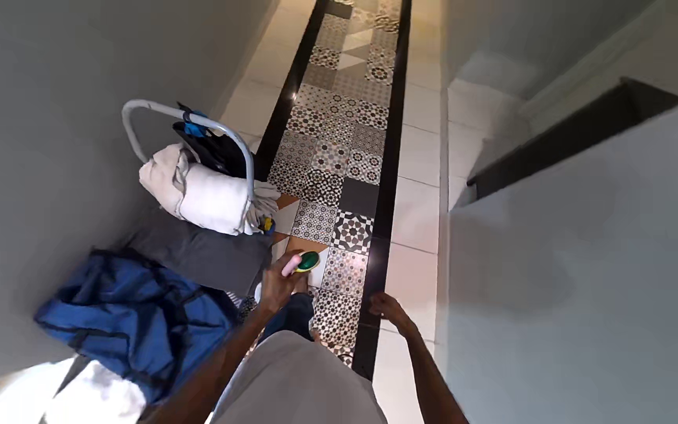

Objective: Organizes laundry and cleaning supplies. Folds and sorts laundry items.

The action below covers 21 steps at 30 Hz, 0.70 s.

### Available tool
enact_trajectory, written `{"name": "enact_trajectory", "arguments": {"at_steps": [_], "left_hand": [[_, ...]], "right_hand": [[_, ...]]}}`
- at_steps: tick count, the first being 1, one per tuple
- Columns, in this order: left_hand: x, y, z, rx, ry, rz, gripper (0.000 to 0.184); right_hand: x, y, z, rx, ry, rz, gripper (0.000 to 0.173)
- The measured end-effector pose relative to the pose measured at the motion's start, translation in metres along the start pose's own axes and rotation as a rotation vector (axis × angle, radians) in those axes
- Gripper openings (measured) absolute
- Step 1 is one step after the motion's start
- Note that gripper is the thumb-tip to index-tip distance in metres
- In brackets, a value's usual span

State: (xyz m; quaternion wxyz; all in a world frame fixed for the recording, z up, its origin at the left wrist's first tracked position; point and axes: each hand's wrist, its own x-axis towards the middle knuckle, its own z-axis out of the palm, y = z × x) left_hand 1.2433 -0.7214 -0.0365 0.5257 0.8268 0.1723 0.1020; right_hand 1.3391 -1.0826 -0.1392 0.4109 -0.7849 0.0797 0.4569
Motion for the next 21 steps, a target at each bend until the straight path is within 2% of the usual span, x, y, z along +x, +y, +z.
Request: {"name": "enact_trajectory", "arguments": {"at_steps": [4, 7, 10, 12, 14, 15, 18, 21], "left_hand": [[0.112, 0.013, 0.045, -0.064, -0.080, 0.121, 0.043], [0.197, 0.022, 0.074, -0.044, -0.188, 0.150, 0.042], [0.281, 0.041, 0.096, -0.016, -0.313, 0.210, 0.044], [0.334, 0.057, 0.097, -0.002, -0.420, 0.232, 0.048], [0.385, 0.066, 0.093, 0.012, -0.477, 0.240, 0.049], [0.410, 0.064, 0.090, 0.038, -0.487, 0.240, 0.049], [0.468, 0.042, 0.076, 0.048, -0.381, 0.197, 0.051], [0.516, 0.007, 0.053, -0.095, -0.146, 0.071, 0.043]], "right_hand": [[0.067, -0.148, -0.031, 0.100, -0.242, -0.112, 0.050], [0.111, -0.243, -0.039, 0.234, -0.360, -0.049, 0.067], [0.156, -0.320, -0.064, 0.501, -0.320, -0.085, 0.046], [0.189, -0.353, -0.086, 0.674, -0.370, -0.265, 0.038], [0.222, -0.392, -0.107, 0.696, -0.418, -0.438, 0.030], [0.242, -0.417, -0.115, 0.742, -0.440, -0.382, 0.030], [0.313, -0.490, -0.131, 0.816, -0.488, -0.130, 0.031], [0.396, -0.561, -0.138, 0.675, -0.512, -0.062, 0.025]]}}
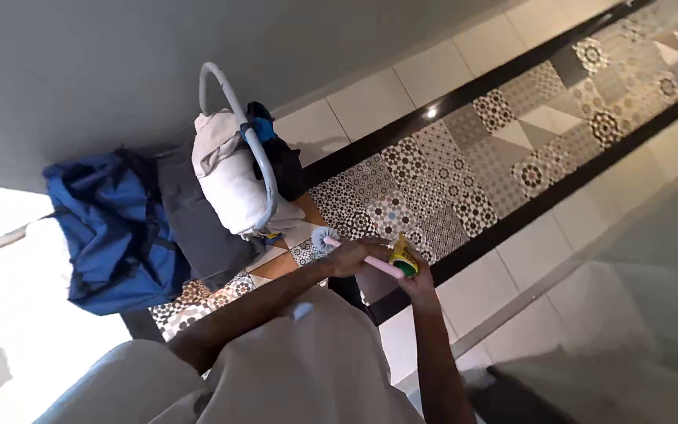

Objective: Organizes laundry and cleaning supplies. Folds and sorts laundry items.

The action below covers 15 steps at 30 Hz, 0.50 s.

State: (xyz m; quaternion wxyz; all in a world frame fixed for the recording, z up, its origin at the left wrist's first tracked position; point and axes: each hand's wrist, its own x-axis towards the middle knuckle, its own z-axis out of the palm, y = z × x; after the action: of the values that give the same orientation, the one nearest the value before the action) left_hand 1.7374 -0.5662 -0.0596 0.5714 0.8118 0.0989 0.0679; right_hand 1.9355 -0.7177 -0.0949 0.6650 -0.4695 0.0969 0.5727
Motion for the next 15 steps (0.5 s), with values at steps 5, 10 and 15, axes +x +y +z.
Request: {"name": "enact_trajectory", "arguments": {"at_steps": [5, 10, 15], "left_hand": [[0.045, -0.019, -0.069, -0.148, 0.328, -0.260, 0.031], [0.072, -0.030, -0.111, -0.185, 0.648, -0.295, 0.027], [0.100, -0.075, -0.142, -0.320, 0.843, -0.355, 0.026]], "right_hand": [[0.105, -0.089, 0.070, -0.556, 0.062, 0.196, 0.025], [0.206, -0.133, 0.179, -0.940, -0.177, 0.278, 0.044], [0.284, -0.134, 0.303, -1.416, -0.523, 0.278, 0.072]]}}
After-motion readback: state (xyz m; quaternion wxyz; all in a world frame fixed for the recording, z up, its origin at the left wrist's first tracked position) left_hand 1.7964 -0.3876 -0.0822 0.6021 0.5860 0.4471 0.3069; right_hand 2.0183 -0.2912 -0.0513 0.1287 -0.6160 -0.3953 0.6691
